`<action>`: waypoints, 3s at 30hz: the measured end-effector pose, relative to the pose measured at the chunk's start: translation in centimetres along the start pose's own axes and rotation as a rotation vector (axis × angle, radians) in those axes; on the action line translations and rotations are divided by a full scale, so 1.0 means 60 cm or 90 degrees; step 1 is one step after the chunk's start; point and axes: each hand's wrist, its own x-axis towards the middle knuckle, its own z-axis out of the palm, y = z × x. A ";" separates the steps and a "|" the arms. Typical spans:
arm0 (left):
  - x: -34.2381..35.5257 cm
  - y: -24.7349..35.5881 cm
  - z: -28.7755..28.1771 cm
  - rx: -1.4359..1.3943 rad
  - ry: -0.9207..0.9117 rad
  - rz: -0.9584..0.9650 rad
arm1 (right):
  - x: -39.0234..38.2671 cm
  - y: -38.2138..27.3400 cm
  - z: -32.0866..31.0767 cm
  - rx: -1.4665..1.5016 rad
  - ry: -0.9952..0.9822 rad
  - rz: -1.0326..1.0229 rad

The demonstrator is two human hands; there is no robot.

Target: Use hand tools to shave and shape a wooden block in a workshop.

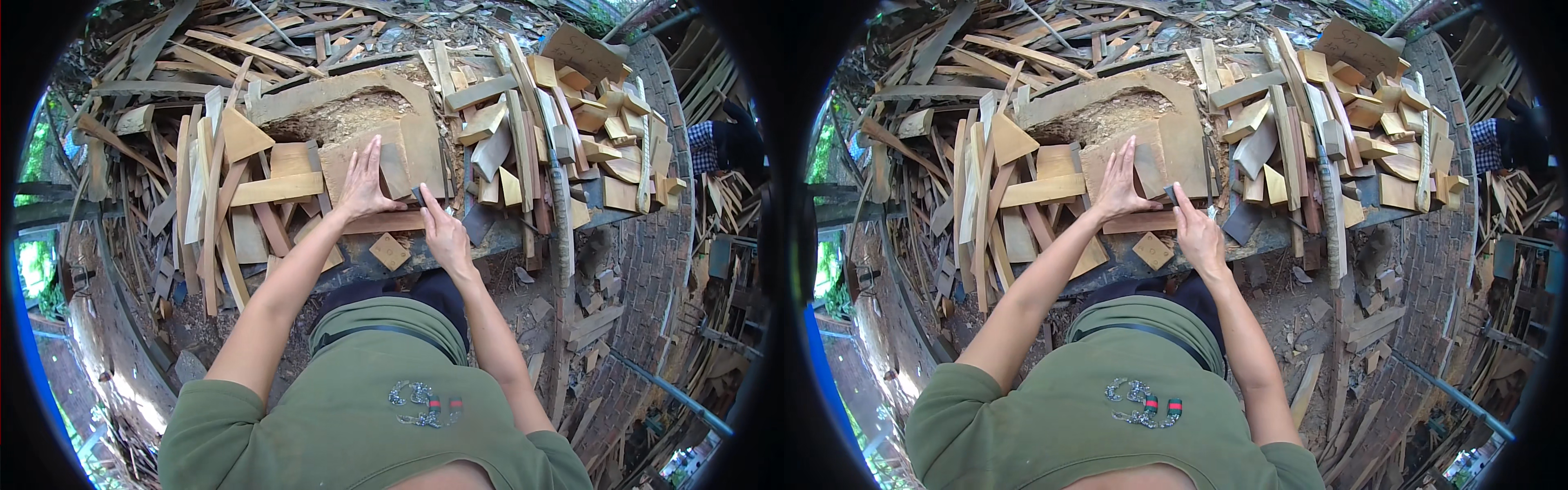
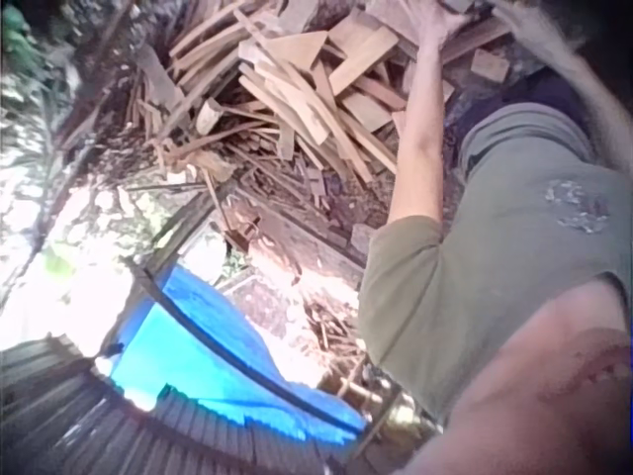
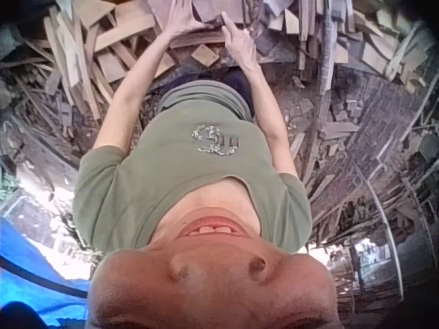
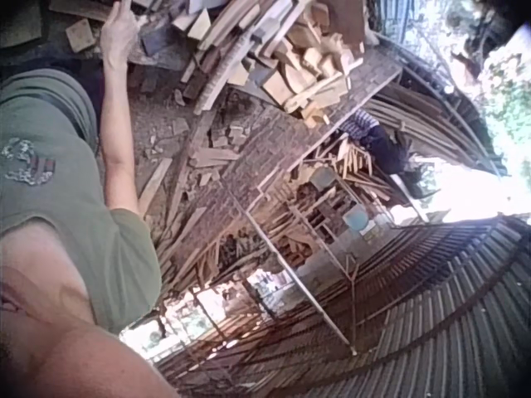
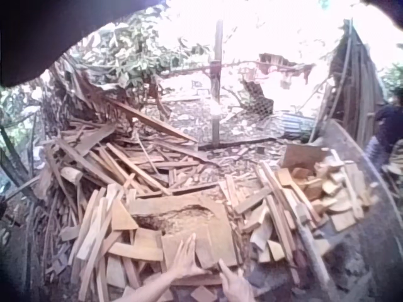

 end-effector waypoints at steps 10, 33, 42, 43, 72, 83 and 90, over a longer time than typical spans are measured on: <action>-0.012 0.049 0.016 -0.078 0.162 -0.066 | 0.018 -0.022 0.011 0.020 -0.032 0.023; -0.005 0.040 0.030 -0.043 0.185 -0.120 | 0.080 -0.028 0.005 -0.065 -0.034 -0.033; -0.003 0.038 0.041 -0.039 0.215 -0.098 | 0.141 -0.041 0.018 -0.098 0.009 -0.077; -0.002 0.036 0.039 -0.037 0.217 -0.099 | 0.142 -0.039 0.021 -0.097 0.012 -0.080; 0.001 0.045 0.033 -0.048 0.200 -0.105 | 0.093 -0.001 -0.004 -0.025 -0.066 -0.054; 0.003 0.047 0.040 -0.034 0.213 -0.128 | 0.098 -0.017 -0.014 -0.093 -0.061 -0.080; 0.007 0.041 0.041 -0.042 0.221 -0.104 | 0.184 -0.045 0.019 -0.125 0.017 -0.133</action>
